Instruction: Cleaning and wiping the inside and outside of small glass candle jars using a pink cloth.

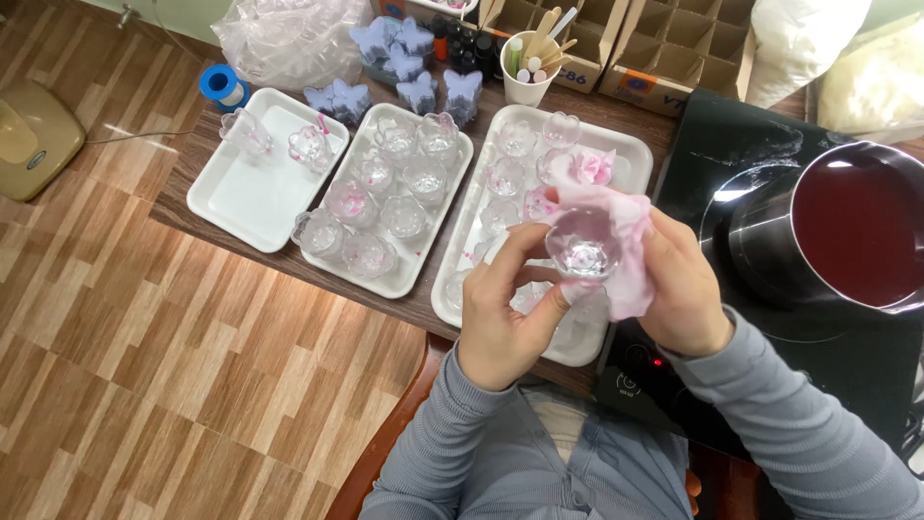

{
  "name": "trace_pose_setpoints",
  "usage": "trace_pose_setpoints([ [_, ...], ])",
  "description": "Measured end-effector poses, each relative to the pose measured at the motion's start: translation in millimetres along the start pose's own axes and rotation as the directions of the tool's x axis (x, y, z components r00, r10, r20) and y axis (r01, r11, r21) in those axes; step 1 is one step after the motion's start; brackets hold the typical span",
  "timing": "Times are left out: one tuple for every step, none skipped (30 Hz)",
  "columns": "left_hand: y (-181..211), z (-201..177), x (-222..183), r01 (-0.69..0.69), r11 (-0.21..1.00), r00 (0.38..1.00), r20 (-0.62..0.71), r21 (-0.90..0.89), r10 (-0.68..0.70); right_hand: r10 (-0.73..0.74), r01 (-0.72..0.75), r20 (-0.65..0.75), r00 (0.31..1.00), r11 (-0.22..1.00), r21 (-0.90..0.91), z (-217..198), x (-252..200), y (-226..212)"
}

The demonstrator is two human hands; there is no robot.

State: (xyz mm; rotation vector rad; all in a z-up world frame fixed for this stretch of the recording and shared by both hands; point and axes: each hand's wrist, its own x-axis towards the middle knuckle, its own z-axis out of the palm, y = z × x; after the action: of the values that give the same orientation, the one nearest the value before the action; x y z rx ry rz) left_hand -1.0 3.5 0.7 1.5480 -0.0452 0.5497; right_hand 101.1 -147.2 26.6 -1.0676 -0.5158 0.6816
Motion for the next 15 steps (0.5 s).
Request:
trace_pose_setpoints([
  [0.7,-0.8,1.2,-0.001,1.0,1.0,0.001,0.001,0.001,-0.001,0.001,0.0,1.0,1.0,0.0,-5.4,-0.5,2.4],
  [1.2,-1.7,2.5,-0.02,1.0,1.0,-0.007,0.018,0.02,0.022,-0.023,-0.006,1.0,0.998,-0.06,-10.7,-0.7,4.9],
  [1.7,-2.6,3.0,-0.038,0.999,0.999,-0.016,0.035,0.038,0.049,-0.05,-0.013,0.999,0.992,-0.119,-16.0,-1.3,7.9],
  [-1.3,-1.4,1.1,-0.036,0.999,0.999,-0.018,0.036,0.037,0.05,-0.051,-0.012,0.999,0.992,-0.119,-20.2,-2.5,12.8],
  [-4.4,0.2,-0.9,-0.04,0.995,0.997,-0.063,0.096,0.046,0.084,-0.093,-0.064,0.994,0.985,-0.145,-24.7,-4.3,17.6],
  [-7.5,2.0,-2.9,-0.041,0.987,0.993,-0.107,0.156,0.058,0.116,-0.135,-0.116,0.986,0.976,-0.169,-29.3,-6.3,22.4],
  [-8.6,1.2,-2.5,-0.041,0.987,0.993,-0.106,0.155,0.058,0.116,-0.135,-0.117,0.986,0.976,-0.169,-32.1,-7.3,22.9],
  [-9.6,0.5,-2.2,-0.054,0.977,0.991,-0.105,0.208,0.077,0.15,-0.178,-0.136,0.979,0.958,-0.225,-34.8,-8.4,23.4],
  [-10.5,-0.2,-2.2,-0.066,0.963,0.99,-0.102,0.261,0.096,0.183,-0.222,-0.157,0.97,0.935,-0.278,-37.3,-10.0,24.0],
  [-12.2,-1.6,-2.3,-0.066,0.963,0.99,-0.101,0.261,0.095,0.184,-0.222,-0.159,0.97,0.935,-0.278,-33.1,-10.0,19.9],
  [-13.9,-3.3,-1.4,-0.077,0.958,0.993,-0.065,0.278,0.099,0.177,-0.231,-0.174,0.969,0.897,-0.377,-29.1,-8.6,15.3],
  [-15.7,-5.0,-0.5,-0.089,0.952,0.994,-0.029,0.294,0.102,0.168,-0.239,-0.189,0.968,0.848,-0.472,-24.9,-7.2,10.8],
  [-16.9,-5.4,-0.8,-0.087,0.952,0.995,-0.03,0.295,0.1,0.169,-0.24,-0.189,0.967,0.848,-0.472,-18.6,-5.6,4.4],
  [-18.2,-5.6,-1.1,-0.064,0.943,0.998,-0.005,0.328,0.069,0.136,-0.267,-0.243,0.96,0.701,-0.661,-12.5,-4.1,-2.0],
  [-19.6,-5.6,-0.6,-0.044,0.932,0.999,0.021,0.36,0.039,0.09,-0.294,-0.29,0.953,0.51,-0.808,-6.6,-2.6,-8.6],
])
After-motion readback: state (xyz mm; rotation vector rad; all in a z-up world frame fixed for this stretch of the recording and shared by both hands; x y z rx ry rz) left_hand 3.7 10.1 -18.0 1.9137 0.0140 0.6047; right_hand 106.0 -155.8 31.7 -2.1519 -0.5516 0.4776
